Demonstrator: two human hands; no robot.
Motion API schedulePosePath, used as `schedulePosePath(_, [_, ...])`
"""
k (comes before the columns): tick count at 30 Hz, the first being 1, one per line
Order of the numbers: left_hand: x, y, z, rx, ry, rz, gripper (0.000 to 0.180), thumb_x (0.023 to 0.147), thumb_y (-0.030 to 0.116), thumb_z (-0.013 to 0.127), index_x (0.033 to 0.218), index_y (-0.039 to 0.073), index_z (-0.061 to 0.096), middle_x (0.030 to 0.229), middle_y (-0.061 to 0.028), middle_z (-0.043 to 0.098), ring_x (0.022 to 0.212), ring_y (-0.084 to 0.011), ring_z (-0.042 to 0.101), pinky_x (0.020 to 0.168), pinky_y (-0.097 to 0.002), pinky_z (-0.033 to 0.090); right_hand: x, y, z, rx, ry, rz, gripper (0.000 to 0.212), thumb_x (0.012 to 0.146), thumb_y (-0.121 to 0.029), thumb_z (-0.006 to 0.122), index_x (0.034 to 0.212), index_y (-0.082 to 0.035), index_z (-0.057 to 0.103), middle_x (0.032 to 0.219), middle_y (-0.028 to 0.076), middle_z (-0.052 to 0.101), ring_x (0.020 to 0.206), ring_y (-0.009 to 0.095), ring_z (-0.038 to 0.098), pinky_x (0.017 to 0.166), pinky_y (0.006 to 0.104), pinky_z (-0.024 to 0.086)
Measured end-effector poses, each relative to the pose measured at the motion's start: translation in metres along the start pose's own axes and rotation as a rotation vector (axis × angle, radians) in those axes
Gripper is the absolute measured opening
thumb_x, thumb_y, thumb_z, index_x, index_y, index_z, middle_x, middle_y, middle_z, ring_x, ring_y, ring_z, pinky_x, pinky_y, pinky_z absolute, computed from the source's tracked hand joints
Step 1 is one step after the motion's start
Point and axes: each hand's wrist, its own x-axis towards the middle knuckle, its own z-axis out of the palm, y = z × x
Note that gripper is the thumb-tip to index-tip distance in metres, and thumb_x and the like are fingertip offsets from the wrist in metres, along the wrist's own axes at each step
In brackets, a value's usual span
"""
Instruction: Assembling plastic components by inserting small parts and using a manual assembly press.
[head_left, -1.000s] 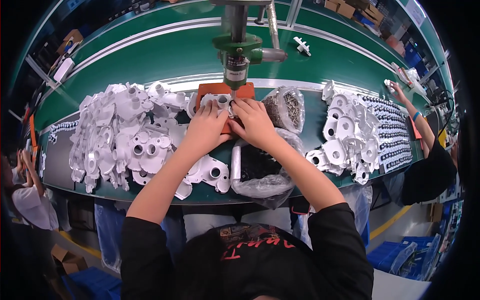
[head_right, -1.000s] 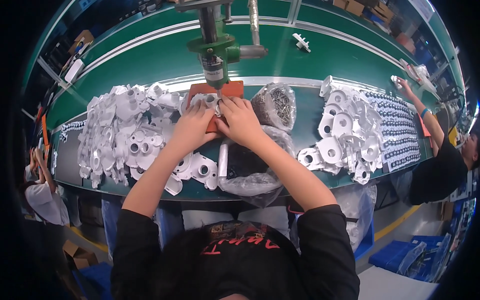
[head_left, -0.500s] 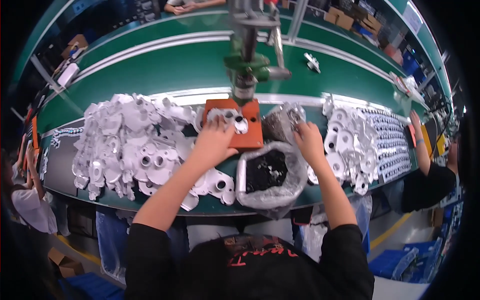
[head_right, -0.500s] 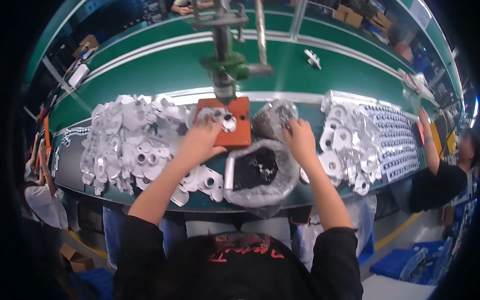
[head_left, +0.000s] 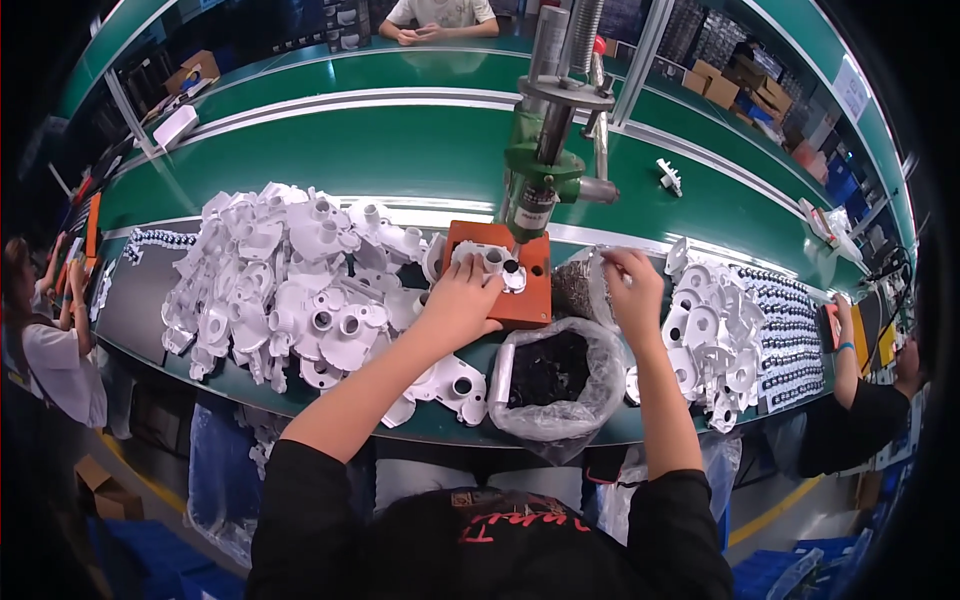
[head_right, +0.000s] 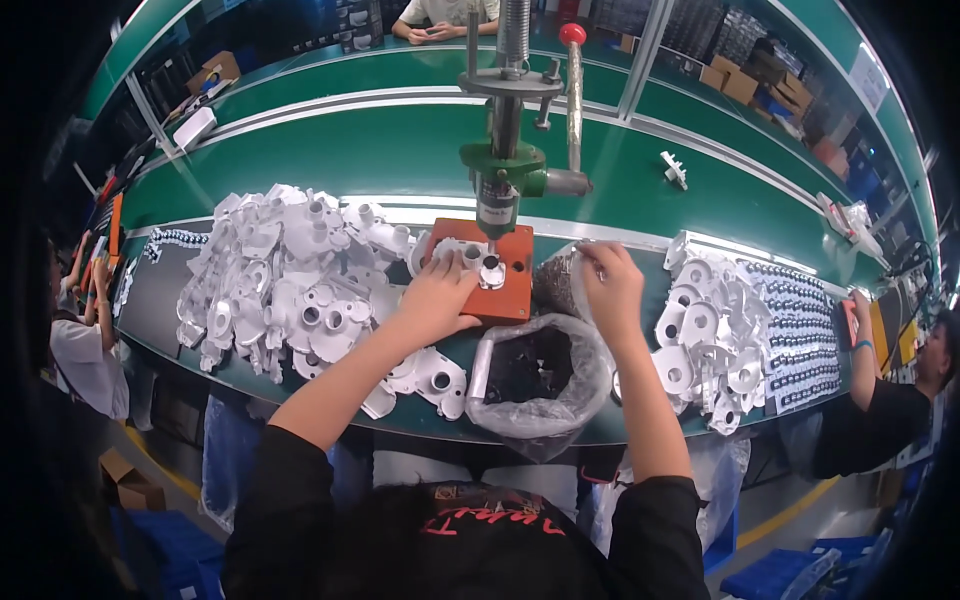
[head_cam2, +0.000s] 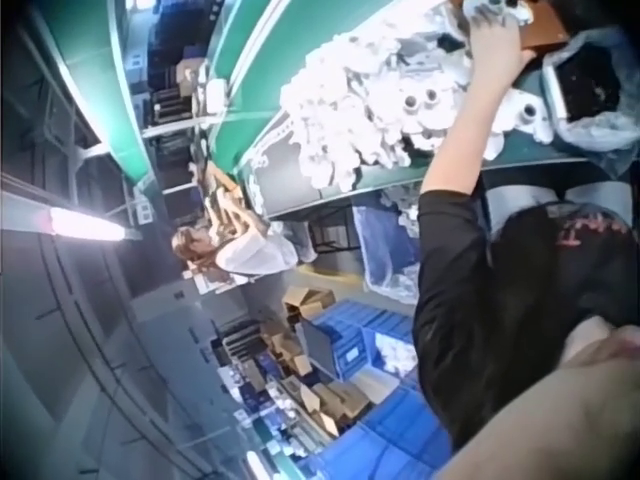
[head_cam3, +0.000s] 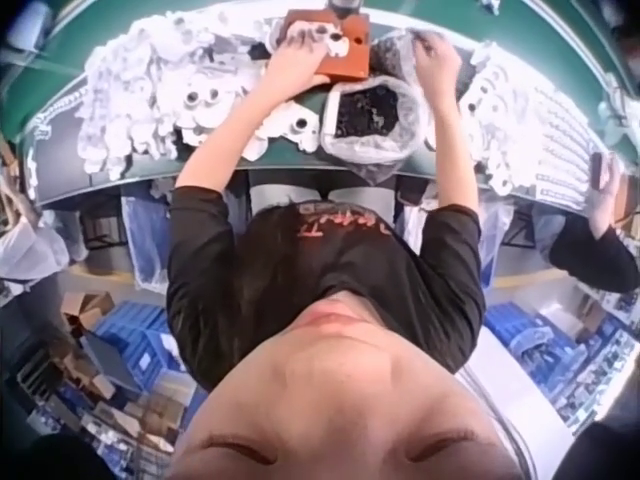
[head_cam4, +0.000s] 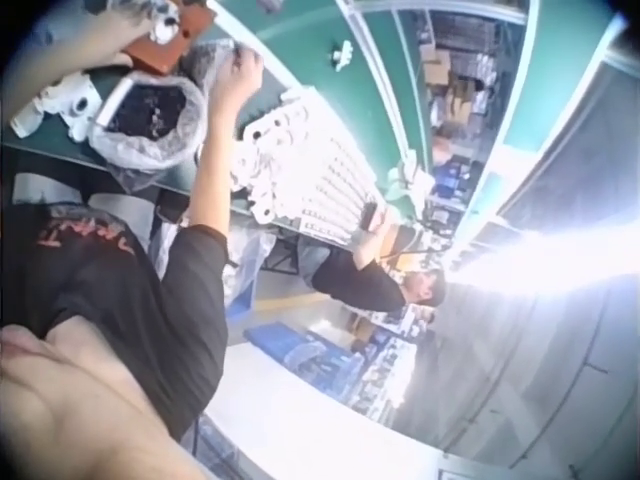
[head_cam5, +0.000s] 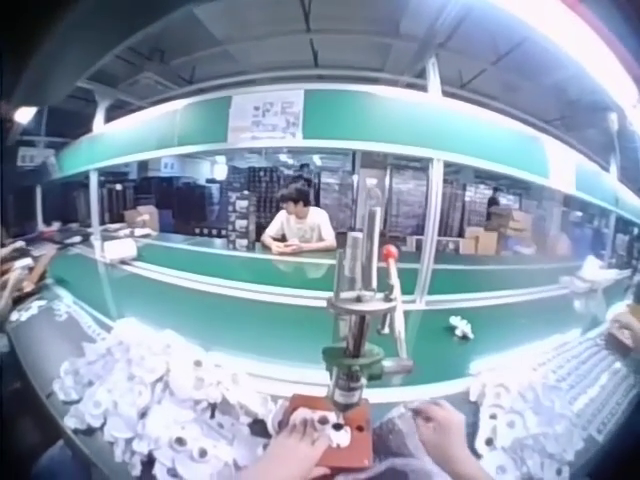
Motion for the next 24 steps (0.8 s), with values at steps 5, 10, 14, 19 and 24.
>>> schedulePosePath(5, [0.0, -0.002, 0.004, -0.016, 0.105, 0.027, 0.065, 0.061, 0.038, 0.08, 0.105, 0.001, 0.05, 0.119, -0.0322, 0.051, 0.114, -0.0427, 0.05, 0.099, -0.0474, 0.038, 0.014, -0.019, 0.064, 0.173, -0.217, 0.294, 0.018, 0.079, -0.009, 0.063, 0.094, 0.002, 0.066, 0.083, 0.012, 0.068, 0.075, 0.017, 0.065, 0.071, 0.0281, 0.05])
schedulePosePath(10, [0.0, 0.0, 0.002, -0.029, 0.12, 0.031, 0.065, 0.059, 0.037, 0.081, 0.104, 0.001, 0.05, 0.119, -0.0311, 0.051, 0.115, -0.042, 0.049, 0.099, -0.0468, 0.039, 0.009, -0.001, 0.101, 0.194, -0.275, 0.206, 0.018, 0.077, -0.013, 0.063, 0.088, 0.001, 0.066, 0.079, 0.017, 0.067, 0.073, 0.024, 0.067, 0.069, 0.0316, 0.051])
schedulePosePath(14, [-0.002, -0.003, 0.003, -0.038, 0.124, 0.02, 0.064, 0.059, 0.035, 0.081, 0.104, 0.002, 0.05, 0.119, -0.0313, 0.05, 0.114, -0.0423, 0.049, 0.098, -0.0468, 0.039, 0.005, -0.004, 0.108, 0.203, -0.313, 0.228, 0.018, 0.076, -0.011, 0.063, 0.088, 0.002, 0.065, 0.079, 0.017, 0.067, 0.073, 0.025, 0.067, 0.069, 0.0318, 0.051])
schedulePosePath(19, [0.003, 0.003, 0.006, -0.049, 0.096, 0.032, 0.067, 0.061, 0.036, 0.079, 0.11, 0.001, 0.048, 0.122, -0.0319, 0.047, 0.115, -0.0432, 0.048, 0.098, -0.0474, 0.038, 0.001, 0.006, 0.099, 0.328, -0.284, 0.207, 0.018, 0.074, -0.008, 0.065, 0.089, 0.003, 0.065, 0.082, 0.017, 0.066, 0.075, 0.026, 0.066, 0.069, 0.0326, 0.051])
schedulePosePath(24, [-0.001, 0.0, 0.001, -0.044, 0.033, -0.004, 0.07, 0.063, 0.037, 0.079, 0.114, 0.002, 0.046, 0.126, -0.032, 0.045, 0.118, -0.0426, 0.046, 0.099, -0.0466, 0.037, -0.017, 0.007, 0.101, 0.271, -0.259, -0.137, 0.024, 0.073, -0.003, 0.061, 0.096, 0.0, 0.064, 0.102, 0.017, 0.063, 0.099, 0.032, 0.057, 0.088, 0.038, 0.046])
